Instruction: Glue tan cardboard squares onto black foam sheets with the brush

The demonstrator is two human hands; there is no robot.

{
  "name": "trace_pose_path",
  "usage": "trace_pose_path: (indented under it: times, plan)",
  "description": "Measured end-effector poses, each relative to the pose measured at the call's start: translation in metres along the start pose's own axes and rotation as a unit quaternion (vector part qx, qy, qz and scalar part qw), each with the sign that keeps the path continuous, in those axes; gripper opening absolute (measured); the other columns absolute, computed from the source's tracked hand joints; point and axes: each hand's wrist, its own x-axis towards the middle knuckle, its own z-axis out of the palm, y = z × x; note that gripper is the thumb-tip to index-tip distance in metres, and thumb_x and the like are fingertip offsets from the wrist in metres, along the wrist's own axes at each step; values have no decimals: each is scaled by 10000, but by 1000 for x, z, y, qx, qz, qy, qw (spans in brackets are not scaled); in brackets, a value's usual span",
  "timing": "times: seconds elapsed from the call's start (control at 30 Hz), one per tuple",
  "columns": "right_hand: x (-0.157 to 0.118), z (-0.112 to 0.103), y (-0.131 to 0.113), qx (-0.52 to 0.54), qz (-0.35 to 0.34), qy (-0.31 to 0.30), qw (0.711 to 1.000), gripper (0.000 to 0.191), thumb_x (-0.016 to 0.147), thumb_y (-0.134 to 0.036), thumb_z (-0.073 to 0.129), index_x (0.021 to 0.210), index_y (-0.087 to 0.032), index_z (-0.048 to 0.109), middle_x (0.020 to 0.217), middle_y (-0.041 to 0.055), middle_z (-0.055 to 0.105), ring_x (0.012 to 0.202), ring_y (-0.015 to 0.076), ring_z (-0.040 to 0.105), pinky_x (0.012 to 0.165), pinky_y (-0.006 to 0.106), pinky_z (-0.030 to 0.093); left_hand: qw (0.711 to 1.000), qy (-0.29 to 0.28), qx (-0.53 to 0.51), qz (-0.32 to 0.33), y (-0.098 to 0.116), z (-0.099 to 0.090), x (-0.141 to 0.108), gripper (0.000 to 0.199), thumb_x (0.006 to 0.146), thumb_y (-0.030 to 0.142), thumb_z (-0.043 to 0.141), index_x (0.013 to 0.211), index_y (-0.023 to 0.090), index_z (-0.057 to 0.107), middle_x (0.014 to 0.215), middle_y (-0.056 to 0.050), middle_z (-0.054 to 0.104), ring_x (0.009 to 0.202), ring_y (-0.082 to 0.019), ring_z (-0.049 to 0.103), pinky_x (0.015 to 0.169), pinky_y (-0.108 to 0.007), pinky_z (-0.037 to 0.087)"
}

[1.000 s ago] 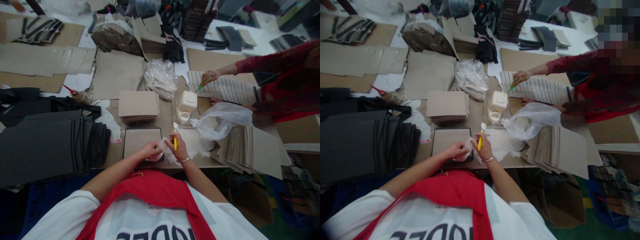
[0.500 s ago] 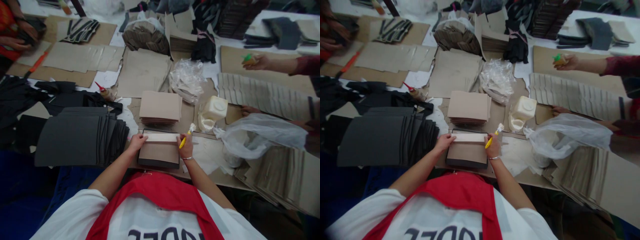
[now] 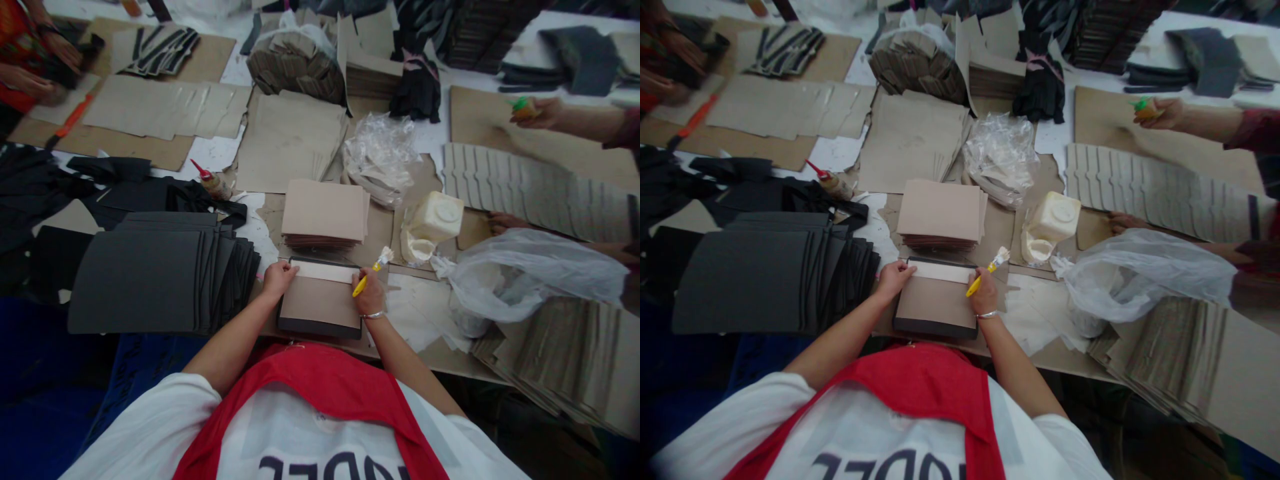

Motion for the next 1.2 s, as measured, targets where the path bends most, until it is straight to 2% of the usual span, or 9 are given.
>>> trace_pose_path:
  times: [0.27,0.37,0.43,0.5,0.6,0.67,0.77,0.93,1.2]
  plan:
    - [0,3,-1,-15,-7,-22,1000,264,864,-325,437,1031,-158,555,841,82,605,769,202,547,738,347,457,997,-14,82,5,7,-1,-2,251,797,402,553,708,178,621,680,-23,620,659,-151,536,623,-253,346]
    - [1,-1,1,-61,-14,-15,998,283,861,-298,453,1061,-135,568,839,103,611,782,220,547,739,366,454,991,18,131,37,5,-1,-6,268,819,410,542,869,165,637,856,-78,657,802,-198,580,717,-289,408]
    - [1,-5,0,-93,-18,2,995,295,867,-293,462,1078,-118,571,854,125,621,810,240,554,752,389,453,979,66,167,100,5,0,-12,347,840,394,528,1062,139,605,1079,-146,628,1009,-253,559,851,-347,411]
    - [0,-8,-7,-105,-46,1,993,283,875,-288,463,1077,-124,575,922,148,633,869,255,561,782,408,449,957,68,195,203,6,5,-20,419,880,357,473,1230,134,530,1283,-175,536,1208,-276,460,990,-396,343]
    - [-5,-4,-24,-76,-155,-58,983,226,884,-235,454,1056,-174,588,1127,141,619,1003,241,550,868,403,433,901,-48,233,364,9,18,-32,484,902,362,434,1345,167,448,1431,-131,427,1347,-260,328,1093,-416,237]
    - [-9,4,-36,-60,-228,-107,966,227,886,-204,450,1057,-195,599,1228,120,589,1078,229,527,922,393,417,869,-112,262,405,9,26,-37,564,883,434,459,1379,169,411,1466,-116,386,1374,-270,286,1117,-451,191]
    - [-12,11,-40,-74,-265,-149,950,226,884,-181,461,1043,-192,623,1249,116,588,1124,229,505,963,387,398,872,-115,301,367,-1,23,-39,676,861,513,465,1420,151,347,1501,-127,316,1393,-283,246,1129,-492,143]
    - [-12,-2,-22,-131,-226,-152,953,248,888,-142,445,1045,-173,634,1232,135,590,1127,240,498,931,363,400,909,-31,325,257,-22,-5,-40,704,854,485,482,1435,123,319,1504,-176,286,1395,-314,236,1120,-534,123]
    - [0,-15,-29,-186,-241,-209,930,304,898,-162,429,1139,-179,615,930,126,620,906,229,511,796,318,386,902,-21,298,311,-21,2,-60,432,883,400,472,1196,122,580,1275,-164,560,1170,-304,487,995,-420,361]
